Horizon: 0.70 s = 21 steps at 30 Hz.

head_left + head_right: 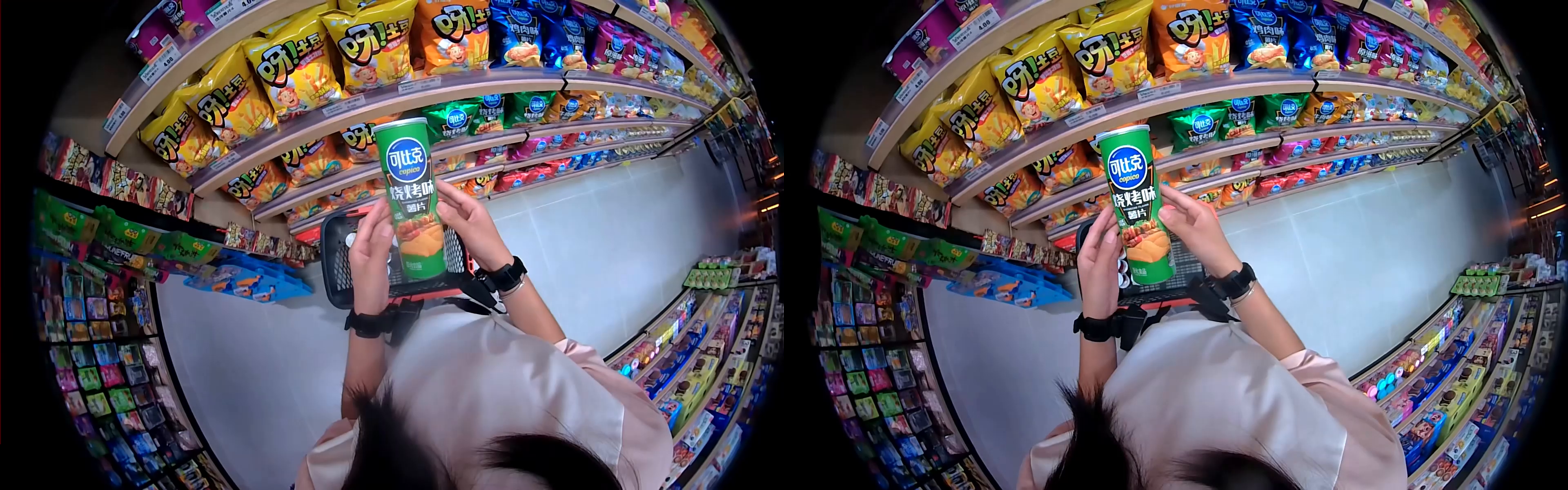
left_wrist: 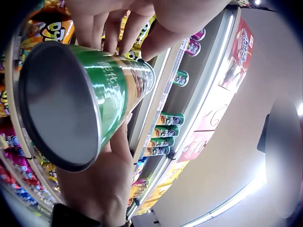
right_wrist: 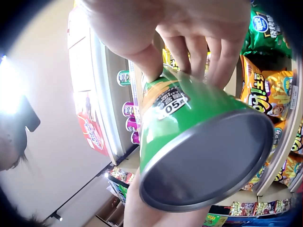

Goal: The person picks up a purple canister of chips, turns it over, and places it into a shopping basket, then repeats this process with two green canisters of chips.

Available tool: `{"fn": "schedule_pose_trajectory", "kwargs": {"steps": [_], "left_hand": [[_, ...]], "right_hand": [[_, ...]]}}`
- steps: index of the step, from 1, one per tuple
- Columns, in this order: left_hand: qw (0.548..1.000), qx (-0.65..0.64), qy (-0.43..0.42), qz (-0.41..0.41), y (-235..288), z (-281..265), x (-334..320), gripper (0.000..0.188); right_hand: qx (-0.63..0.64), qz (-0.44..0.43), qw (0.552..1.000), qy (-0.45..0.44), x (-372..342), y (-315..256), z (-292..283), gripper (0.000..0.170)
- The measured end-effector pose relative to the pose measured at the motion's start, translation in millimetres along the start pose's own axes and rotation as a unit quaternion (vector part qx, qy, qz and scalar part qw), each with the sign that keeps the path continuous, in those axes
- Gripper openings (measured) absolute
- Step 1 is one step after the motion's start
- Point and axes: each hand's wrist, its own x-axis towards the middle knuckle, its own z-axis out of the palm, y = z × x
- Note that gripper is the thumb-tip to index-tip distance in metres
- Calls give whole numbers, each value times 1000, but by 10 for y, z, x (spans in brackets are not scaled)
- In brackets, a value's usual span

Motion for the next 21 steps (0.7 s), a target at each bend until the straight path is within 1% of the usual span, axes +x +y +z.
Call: {"fn": "schedule_pose_trajectory", "kwargs": {"steps": [2, 4, 5, 8, 9, 12, 13, 16, 19, 21], "left_hand": [[999, 35, -1, 2, -26, 26, -5, 55], [998, 61, -1, 10, -55, 99, -16, 59], [998, 55, 13, 14, -59, 164, -27, 59], [998, 66, 0, -10, -11, 189, -87, 54], [999, 38, 7, -17, -21, 160, -97, 47], [997, -16, -16, -72, 36, 79, -125, 45], [997, -30, -25, -71, 47, 80, -134, 45], [998, -24, -15, -62, 38, 59, -158, 46], [998, -34, -3, -44, 3, 22, -137, 48], [998, -45, -3, -51, 3, 2, -143, 50]], "right_hand": [[-31, -21, 999, 5, -2, -46, 50, 49], [-76, 9, 997, 15, -36, -167, 151, 48], [-98, 25, 995, 21, -60, -209, 182, 48], [-146, -57, 987, -19, -106, -224, 204, 48], [-142, -72, 986, -38, -116, -232, 204, 47], [-64, 4, 996, -62, -91, -142, 108, 47], [-58, 6, 997, -53, -96, -141, 130, 48], [-25, 42, 997, -56, -99, -107, 122, 50], [3, 44, 997, -56, -100, -94, 148, 52], [-2, 30, 998, -59, -100, -48, 133, 53]]}}
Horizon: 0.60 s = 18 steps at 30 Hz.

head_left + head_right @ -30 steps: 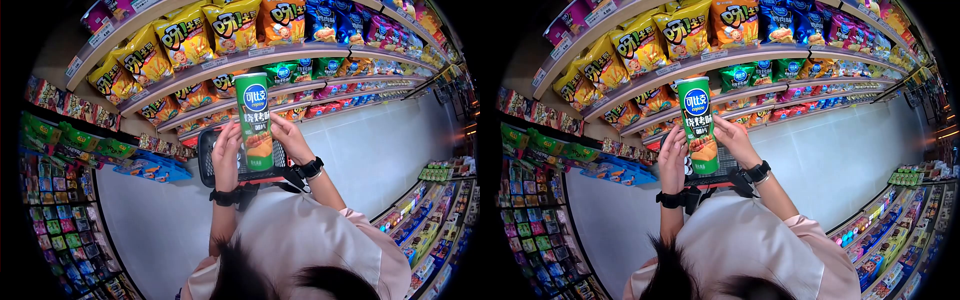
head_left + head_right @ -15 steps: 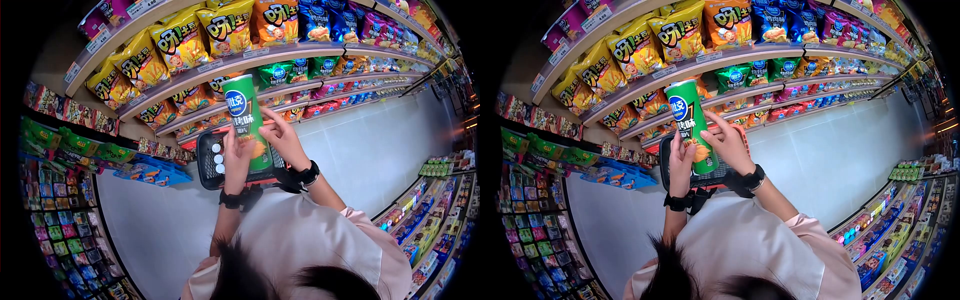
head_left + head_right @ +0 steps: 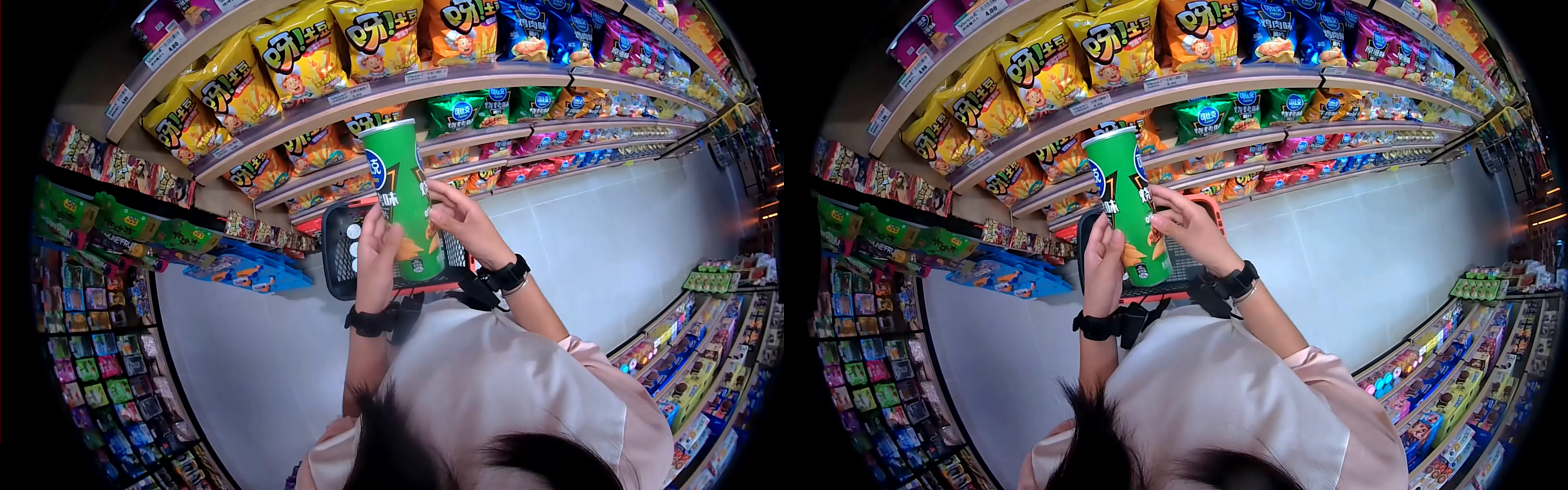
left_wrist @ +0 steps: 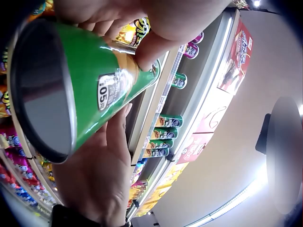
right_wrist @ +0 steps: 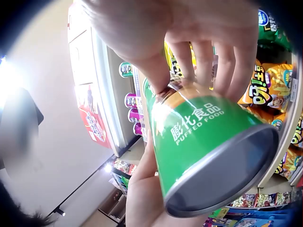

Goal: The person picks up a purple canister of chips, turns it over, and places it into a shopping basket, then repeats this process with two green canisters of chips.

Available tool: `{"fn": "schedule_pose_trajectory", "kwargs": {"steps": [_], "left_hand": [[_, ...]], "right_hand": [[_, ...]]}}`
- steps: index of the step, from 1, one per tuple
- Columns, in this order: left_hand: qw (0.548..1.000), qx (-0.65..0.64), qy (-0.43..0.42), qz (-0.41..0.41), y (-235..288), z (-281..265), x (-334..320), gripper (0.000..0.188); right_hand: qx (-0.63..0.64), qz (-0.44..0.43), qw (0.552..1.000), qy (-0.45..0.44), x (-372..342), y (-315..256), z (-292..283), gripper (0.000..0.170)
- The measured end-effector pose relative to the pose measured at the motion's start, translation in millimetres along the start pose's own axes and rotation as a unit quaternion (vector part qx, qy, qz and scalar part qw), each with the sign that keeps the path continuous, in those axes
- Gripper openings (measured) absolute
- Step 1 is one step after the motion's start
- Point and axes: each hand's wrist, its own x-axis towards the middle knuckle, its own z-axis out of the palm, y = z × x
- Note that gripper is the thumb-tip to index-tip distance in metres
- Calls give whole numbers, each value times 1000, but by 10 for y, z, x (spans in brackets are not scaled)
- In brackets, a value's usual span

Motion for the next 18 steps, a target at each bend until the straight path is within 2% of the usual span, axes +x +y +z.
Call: {"fn": "schedule_pose_trajectory", "kwargs": {"steps": [4, 7, 10, 16, 18], "left_hand": [[1000, 17, -11, -22, 41, -24, -21, 55], [1000, 18, -6, -9, -4, -41, 3, 53], [993, 111, 33, 6, -34, -36, -10, 47], [982, 174, 78, -15, -218, -106, 18, 52], [989, 134, 66, -18, -198, -89, 30, 52]], "right_hand": [[-4, -7, 1000, 3, 2, 37, -26, 55], [-16, 3, 1000, 21, -1, 35, -23, 55], [-41, -25, 998, 37, 18, 62, -22, 53], [-107, -32, 993, 36, -3, 67, 5, 51], [-110, -40, 992, 40, -3, 50, 5, 49]]}}
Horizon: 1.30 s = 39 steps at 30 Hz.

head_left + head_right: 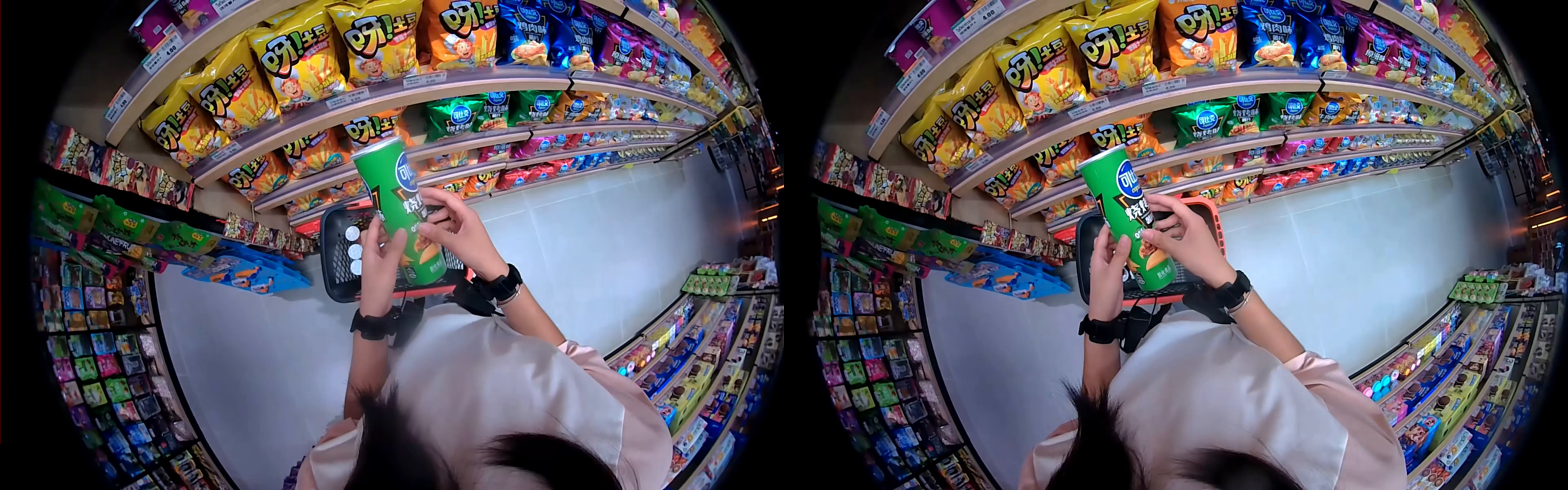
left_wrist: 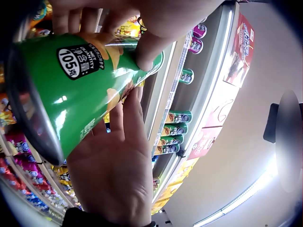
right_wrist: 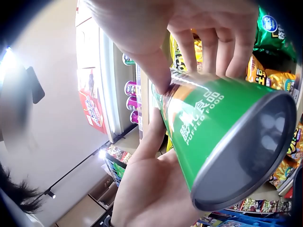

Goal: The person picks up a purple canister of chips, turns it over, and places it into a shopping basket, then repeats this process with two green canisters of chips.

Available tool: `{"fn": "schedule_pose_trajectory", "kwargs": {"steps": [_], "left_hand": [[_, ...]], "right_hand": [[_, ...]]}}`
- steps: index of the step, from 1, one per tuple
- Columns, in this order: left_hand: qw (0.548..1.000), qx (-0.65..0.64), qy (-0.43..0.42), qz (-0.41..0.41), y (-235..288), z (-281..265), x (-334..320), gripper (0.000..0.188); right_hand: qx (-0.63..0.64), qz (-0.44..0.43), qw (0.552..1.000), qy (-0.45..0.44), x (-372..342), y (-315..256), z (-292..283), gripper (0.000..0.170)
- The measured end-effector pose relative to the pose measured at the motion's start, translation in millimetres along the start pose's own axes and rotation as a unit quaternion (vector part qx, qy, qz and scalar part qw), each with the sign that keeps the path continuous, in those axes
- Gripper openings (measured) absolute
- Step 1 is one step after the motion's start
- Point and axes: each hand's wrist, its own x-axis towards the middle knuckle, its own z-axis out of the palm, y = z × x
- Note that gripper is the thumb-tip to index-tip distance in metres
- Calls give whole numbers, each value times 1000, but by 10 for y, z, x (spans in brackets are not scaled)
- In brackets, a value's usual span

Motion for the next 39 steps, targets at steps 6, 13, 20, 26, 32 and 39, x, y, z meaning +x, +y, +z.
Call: {"fn": "schedule_pose_trajectory", "kwargs": {"steps": [6, 13, 20, 26, 32, 39], "left_hand": [[998, -50, -41, 26, 94, 27, 23, 49], [995, -84, -43, -12, -22, -33, 47, 45], [1000, 16, 0, 5, -50, -109, 89, 43], [999, -15, 4, -34, -2, -96, 34, 50], [999, -15, 13, -29, -18, -89, 8, 51], [1000, 5, 13, -25, 30, -88, -21, 51]], "right_hand": [[26, 4, 999, -31, 99, 31, -186, 44], [60, 61, 994, -73, 134, 151, -219, 52], [63, 43, 996, -38, 86, 136, -135, 48], [19, 41, 999, -7, 39, 75, -61, 49], [28, 32, 999, -5, 23, 89, -51, 48], [-2, 25, 1000, -15, -5, 111, -45, 47]]}}
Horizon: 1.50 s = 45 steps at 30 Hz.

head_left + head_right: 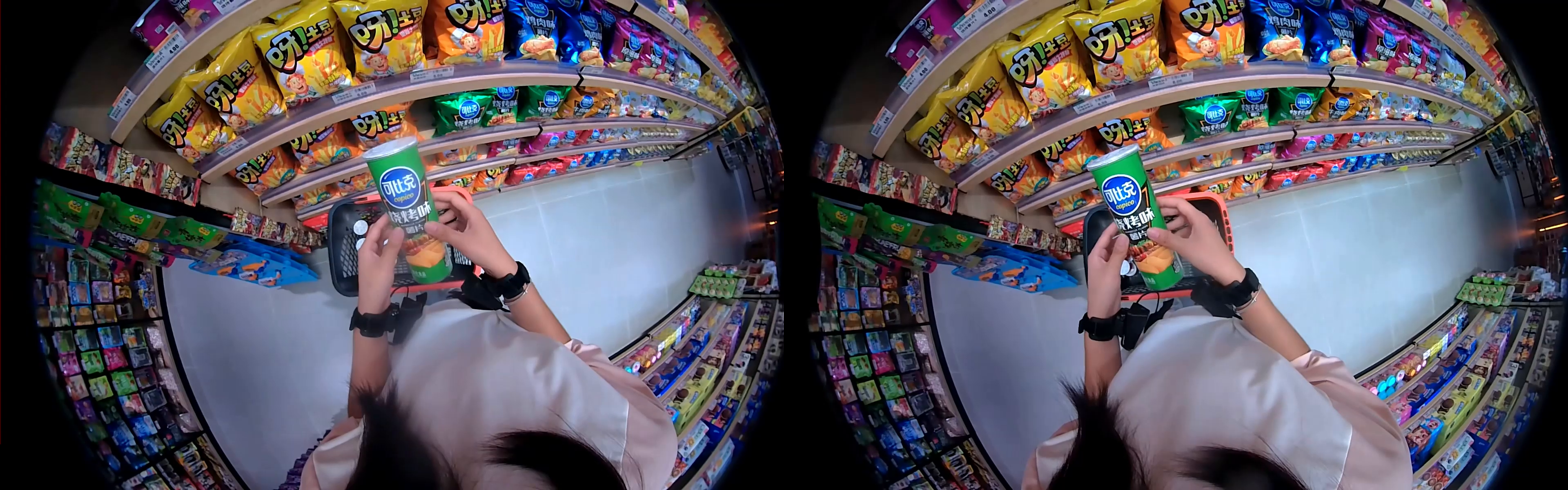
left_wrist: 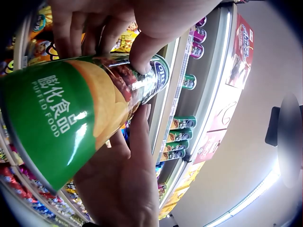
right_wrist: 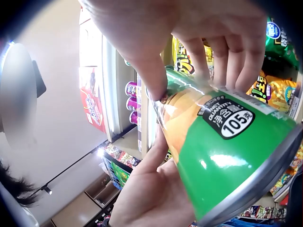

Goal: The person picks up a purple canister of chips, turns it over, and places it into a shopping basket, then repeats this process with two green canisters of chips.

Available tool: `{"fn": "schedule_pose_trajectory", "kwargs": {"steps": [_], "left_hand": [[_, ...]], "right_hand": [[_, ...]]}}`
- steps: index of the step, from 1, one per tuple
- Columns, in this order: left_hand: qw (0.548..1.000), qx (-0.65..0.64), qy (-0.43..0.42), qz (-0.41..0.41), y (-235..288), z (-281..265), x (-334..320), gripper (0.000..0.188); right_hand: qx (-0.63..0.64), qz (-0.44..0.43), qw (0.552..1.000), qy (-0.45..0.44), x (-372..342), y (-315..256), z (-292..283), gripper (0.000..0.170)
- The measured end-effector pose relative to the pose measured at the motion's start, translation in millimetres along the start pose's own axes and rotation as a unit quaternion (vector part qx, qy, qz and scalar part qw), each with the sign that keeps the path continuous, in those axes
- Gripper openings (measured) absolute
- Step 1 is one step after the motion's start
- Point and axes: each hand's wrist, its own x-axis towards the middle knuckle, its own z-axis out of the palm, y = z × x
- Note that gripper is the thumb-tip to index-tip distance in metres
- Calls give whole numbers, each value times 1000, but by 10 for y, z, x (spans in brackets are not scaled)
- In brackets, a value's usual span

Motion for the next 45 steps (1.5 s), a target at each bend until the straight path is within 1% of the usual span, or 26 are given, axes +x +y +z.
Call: {"fn": "schedule_pose_trajectory", "kwargs": {"steps": [3, 6, 8, 9, 12, 15, 18, 21, 24, 27, 30, 33, 36, 39, 42, 45], "left_hand": [[1000, 8, 9, 3, 3, 0, -14, 51], [1000, 6, 9, 15, -41, -48, 3, 51], [999, -7, 11, 30, -62, -77, 9, 50], [1000, -10, 1, 24, 9, -52, -15, 50], [998, -27, -45, 38, 226, 69, -107, 49], [997, -34, -46, 44, 113, 41, -92, 48], [996, -7, -54, 65, 71, 6, -72, 47], [998, -22, -66, -7, 180, 7, -140, 47], [998, -18, -56, 21, 97, -13, -124, 43], [997, 23, -42, 64, 76, 10, -137, 38], [998, 6, -33, 46, 4, 1, -141, 36], [999, -30, -32, 26, 46, 43, -185, 34], [998, -44, -46, 28, 30, 21, -200, 33], [998, -6, -51, 46, -36, -28, -199, 32], [997, -34, -65, 23, 17, -27, -215, 32], [992, -96, -40, 74, 2, 28, -241, 33]], "right_hand": [[-63, -17, 998, -2, -32, -29, 4, 44], [6, 7, 1000, -19, -28, -11, -13, 43], [27, -18, 999, -11, -21, 58, -5, 42], [37, -30, 999, -7, -21, 79, 1, 41], [-29, -40, 999, -6, -68, -47, 35, 41], [-38, -34, 998, -21, -85, -71, 31, 43], [-16, -24, 999, -22, -110, 5, 36, 45], [43, -19, 998, -37, -115, 68, 37, 48], [121, 18, 991, -57, -163, -36, 75, 50], [87, 7, 994, -62, -171, -28, 70, 51], [67, -8, 996, -54, -162, 41, 63, 51], [60, -16, 997, -46, -166, 90, 70, 52], [73, -6, 996, -46, -186, 58, 101, 53], [54, 23, 997, -39, -216, -13, 144, 55], [43, 17, 998, -34, -232, -29, 166, 55], [15, -3, 999, -35, -237, -30, 132, 54]]}}
